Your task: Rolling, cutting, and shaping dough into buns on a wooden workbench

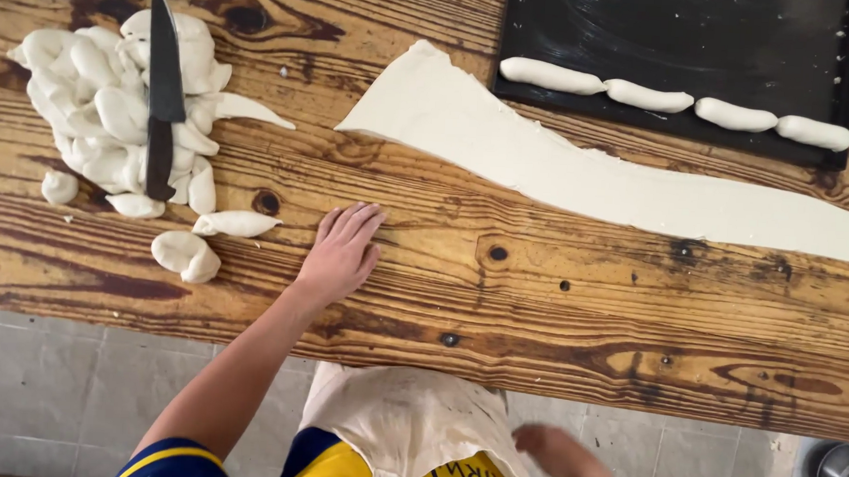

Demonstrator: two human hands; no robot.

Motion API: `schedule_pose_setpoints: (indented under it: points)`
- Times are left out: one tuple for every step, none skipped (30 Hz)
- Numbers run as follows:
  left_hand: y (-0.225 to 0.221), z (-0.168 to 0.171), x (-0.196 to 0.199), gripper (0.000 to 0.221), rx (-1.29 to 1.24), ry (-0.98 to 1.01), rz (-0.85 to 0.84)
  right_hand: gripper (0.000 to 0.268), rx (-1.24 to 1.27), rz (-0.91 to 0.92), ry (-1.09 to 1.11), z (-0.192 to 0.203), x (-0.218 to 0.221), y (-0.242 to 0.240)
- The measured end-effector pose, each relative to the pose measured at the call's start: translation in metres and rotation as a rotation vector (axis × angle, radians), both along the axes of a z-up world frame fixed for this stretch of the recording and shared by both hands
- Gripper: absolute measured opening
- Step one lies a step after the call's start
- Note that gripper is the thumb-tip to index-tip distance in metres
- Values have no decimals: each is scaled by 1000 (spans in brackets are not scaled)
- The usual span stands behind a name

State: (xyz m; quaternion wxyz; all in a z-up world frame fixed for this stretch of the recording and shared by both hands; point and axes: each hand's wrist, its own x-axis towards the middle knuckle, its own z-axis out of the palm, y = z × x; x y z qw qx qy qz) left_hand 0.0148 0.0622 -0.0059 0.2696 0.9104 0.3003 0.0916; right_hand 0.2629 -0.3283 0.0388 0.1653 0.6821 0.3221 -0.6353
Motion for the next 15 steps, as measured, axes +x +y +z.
schedule_pose_setpoints:
  points:
    - [7, -3, 4, 54, 60, 46, -67, 38, 120, -35, 24, 26, 8, 19]
    - [11, -5, 9, 54, 62, 50, -75, 38, 122, -43, 26, 43, 4, 58]
    - [18, -8, 16, 56, 175, 18, -96, 44, 321, -151, -10, 59, 2, 98]
    - [24, -11, 24, 57, 288, -14, -116, 56, 519, -260, -50, 75, 1, 139]
    - [32, -19, 31, 57, 291, -15, -120, 56, 522, -265, -51, 52, 0, 170]
    - [40, -28, 38, 59, 400, -9, -121, 53, 879, -117, -136, 29, -1, 202]
    - [46, -37, 46, 62, 505, -5, -123, 55, 1226, 44, -216, 6, 0, 232]
    - [48, -39, 50, 62, 505, -5, -129, 55, 1224, 38, -219, -11, -6, 254]
    - [54, -40, 55, 61, 511, 13, -133, 58, 1188, 242, -310, -28, -11, 279]
    - [61, -42, 61, 61, 517, 31, -137, 62, 1140, 443, -399, -46, -15, 305]
    - [66, -40, 67, 61, 510, 36, -145, 62, 1134, 435, -395, -41, -13, 324]
    - [71, -40, 73, 63, 492, 91, -116, 65, 1042, 430, -414, -37, -11, 344]
    - [76, -40, 78, 66, 474, 146, -93, 69, 949, 420, -433, -34, -10, 364]
    - [81, -40, 86, 66, 467, 152, -104, 69, 940, 409, -427, -34, -5, 374]
    - [87, -41, 94, 73, 438, 201, -59, 70, 932, 415, -456, -34, 2, 385]
